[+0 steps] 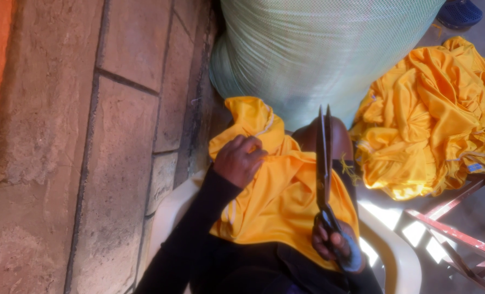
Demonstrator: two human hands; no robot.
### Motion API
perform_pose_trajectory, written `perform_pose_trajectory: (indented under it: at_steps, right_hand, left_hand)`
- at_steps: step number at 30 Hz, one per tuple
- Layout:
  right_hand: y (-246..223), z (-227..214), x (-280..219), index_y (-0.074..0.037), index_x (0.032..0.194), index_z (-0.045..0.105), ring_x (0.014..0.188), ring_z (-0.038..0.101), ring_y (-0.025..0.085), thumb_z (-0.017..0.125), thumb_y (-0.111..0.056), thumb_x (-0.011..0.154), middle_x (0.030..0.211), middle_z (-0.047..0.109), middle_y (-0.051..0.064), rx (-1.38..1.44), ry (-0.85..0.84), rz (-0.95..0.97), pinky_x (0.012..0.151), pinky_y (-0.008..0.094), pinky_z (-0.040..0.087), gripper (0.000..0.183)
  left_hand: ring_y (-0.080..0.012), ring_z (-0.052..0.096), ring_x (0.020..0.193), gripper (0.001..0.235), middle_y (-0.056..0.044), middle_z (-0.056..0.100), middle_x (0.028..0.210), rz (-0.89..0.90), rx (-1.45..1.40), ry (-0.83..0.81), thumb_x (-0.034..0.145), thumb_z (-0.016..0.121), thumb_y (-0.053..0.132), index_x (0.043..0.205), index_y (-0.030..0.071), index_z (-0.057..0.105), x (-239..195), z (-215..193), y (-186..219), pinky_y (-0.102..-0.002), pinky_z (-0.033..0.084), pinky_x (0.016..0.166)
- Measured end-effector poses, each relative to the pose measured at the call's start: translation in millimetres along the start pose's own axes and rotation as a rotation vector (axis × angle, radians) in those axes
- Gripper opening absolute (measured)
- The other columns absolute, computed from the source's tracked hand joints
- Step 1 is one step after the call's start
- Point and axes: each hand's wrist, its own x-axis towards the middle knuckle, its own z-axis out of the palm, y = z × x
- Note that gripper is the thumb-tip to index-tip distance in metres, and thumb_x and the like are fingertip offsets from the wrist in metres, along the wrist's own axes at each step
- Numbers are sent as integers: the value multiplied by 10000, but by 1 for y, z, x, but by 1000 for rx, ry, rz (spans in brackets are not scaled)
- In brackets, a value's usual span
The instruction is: Trimming the edges of yellow fabric pieces using large industrial scissors
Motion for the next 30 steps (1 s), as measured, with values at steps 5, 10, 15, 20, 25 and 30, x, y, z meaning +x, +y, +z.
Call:
perform_pose_trajectory:
  at_steps: [5,10,15,20,25,30]
  right_hand:
    - [-1,5,1,-21,867,483,409,355,98,686,-424,1006,641,424,73,16,-12,-15,326,219,230,472]
    - [-2,6,1,-23,859,484,417,365,97,674,-418,1006,671,426,71,7,-7,-12,319,218,242,462]
    - [-4,11,5,-30,850,485,424,379,92,669,-402,1007,692,432,61,10,-18,-35,315,223,266,443]
    - [-2,7,3,-23,848,482,413,381,103,688,-405,1004,687,428,73,15,-20,-28,319,227,267,461]
    - [1,1,-3,-23,846,491,436,409,117,708,-419,986,709,435,84,6,14,17,321,232,286,473]
    - [0,-2,-4,-16,840,491,445,429,120,713,-435,985,714,432,79,-33,-5,41,325,230,309,496]
  left_hand:
    - [-266,569,873,123,-48,715,996,40,42,-49,896,728,130,1017,122,707,-7,12,-13,-405,471,710]
    - [-261,567,879,80,-10,672,1006,57,71,-10,861,781,176,916,128,748,-13,18,-22,-429,466,661]
    - [-257,540,808,145,-19,632,935,75,96,68,901,757,178,793,121,679,-12,20,-22,-416,442,616]
    - [-271,565,808,106,-55,658,885,88,23,147,971,616,55,898,69,691,-10,14,-19,-406,468,661]
    - [-268,609,834,180,-45,711,903,-62,-83,112,1014,527,144,985,105,700,-21,12,-21,-391,489,685]
    - [-294,625,828,223,-67,646,933,-283,-200,84,1077,444,292,1048,145,608,-23,7,-16,-419,489,713]
